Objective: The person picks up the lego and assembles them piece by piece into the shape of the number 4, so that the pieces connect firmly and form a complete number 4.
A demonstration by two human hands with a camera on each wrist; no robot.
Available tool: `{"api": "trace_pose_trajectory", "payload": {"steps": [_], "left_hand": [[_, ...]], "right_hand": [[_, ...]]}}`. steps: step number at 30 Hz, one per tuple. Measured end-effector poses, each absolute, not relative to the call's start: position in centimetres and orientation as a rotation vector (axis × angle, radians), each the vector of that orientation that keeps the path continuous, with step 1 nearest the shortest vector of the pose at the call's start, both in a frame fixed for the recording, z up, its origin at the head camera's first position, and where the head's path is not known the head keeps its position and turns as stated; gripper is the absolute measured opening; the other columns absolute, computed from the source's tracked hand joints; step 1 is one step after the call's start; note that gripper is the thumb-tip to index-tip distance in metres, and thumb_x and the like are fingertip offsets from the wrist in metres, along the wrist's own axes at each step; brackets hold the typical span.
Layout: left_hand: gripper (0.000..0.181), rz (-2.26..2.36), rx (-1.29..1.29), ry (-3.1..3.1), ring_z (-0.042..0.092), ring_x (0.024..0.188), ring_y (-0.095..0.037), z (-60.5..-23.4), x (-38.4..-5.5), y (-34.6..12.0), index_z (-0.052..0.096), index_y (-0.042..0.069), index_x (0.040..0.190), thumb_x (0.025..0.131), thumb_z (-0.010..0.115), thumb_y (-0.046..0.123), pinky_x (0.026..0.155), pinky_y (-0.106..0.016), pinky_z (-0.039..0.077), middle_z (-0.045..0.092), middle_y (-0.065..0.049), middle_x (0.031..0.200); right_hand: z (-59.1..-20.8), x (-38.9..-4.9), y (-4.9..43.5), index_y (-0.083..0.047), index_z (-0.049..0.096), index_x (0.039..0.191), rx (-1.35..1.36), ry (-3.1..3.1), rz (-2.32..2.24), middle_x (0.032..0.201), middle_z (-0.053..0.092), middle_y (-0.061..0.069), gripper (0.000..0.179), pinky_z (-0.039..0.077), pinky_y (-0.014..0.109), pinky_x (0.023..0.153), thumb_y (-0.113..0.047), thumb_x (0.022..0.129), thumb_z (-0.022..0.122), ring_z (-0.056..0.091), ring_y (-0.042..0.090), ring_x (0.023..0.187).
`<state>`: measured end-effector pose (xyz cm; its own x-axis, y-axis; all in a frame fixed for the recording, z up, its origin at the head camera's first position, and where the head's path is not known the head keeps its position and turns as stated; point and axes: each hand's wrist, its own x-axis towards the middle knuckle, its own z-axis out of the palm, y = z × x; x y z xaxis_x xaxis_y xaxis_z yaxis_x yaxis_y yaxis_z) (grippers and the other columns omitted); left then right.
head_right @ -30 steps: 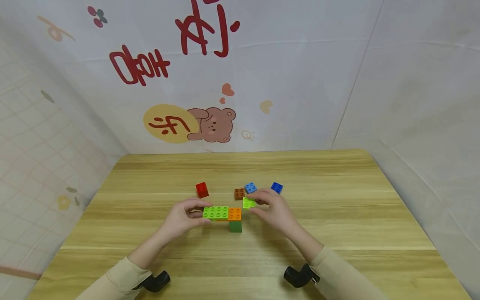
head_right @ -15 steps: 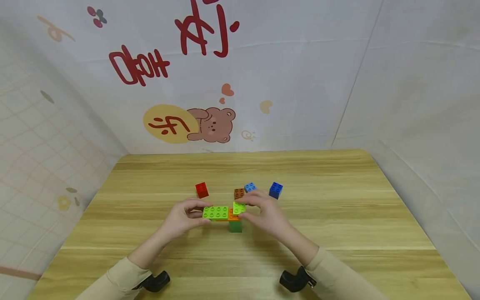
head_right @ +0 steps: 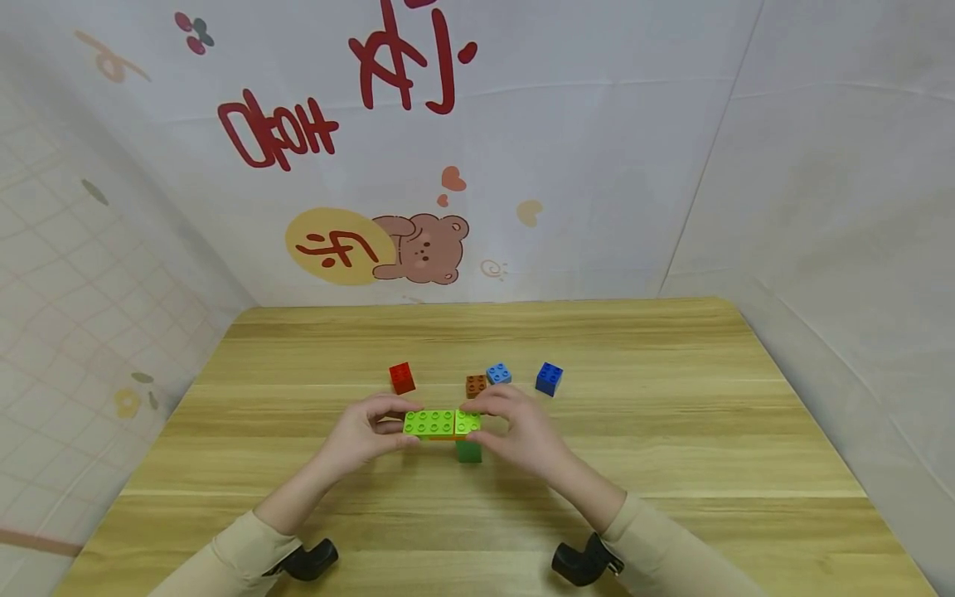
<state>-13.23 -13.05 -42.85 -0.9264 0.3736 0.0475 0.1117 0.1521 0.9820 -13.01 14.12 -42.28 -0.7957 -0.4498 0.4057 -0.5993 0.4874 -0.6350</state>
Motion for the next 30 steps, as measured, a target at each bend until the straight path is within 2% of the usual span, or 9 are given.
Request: {"api": "trace_pose_trajectory", "payload": {"steps": [6, 30], "left_hand": [[0.039, 1.86, 0.456, 2.209, 0.066, 0.102, -0.033, -42.85, -13.27, -12.99, 0.069, -0.006, 0.115, 0.078, 0.078, -0.01, 0.085, -0.029, 0.057, 0.057, -0.021, 0.117], [0.039, 1.863, 0.447, 2.198, 0.065, 0.103, -0.034, -42.7, -13.33, -12.95, 0.068, -0.006, 0.116, 0.078, 0.078, -0.01, 0.085, -0.029, 0.056, 0.057, -0.02, 0.117]], "right_hand": [[-42.26, -12.98, 14.04, -0.017, 0.075, 0.112, 0.917, -2.541, 1.187, 0.111, 0.068, -0.007, 0.038, 0.056, 0.035, 0.084, -0.013, 0.076, 0.087, 0.062, 0.016, 0.103], [-41.75, -13.07, 13.91, -0.014, 0.075, 0.112, 0.937, -2.566, 1.145, 0.111, 0.068, -0.004, 0.037, 0.054, 0.039, 0.091, -0.012, 0.077, 0.086, 0.062, 0.018, 0.106]]}}
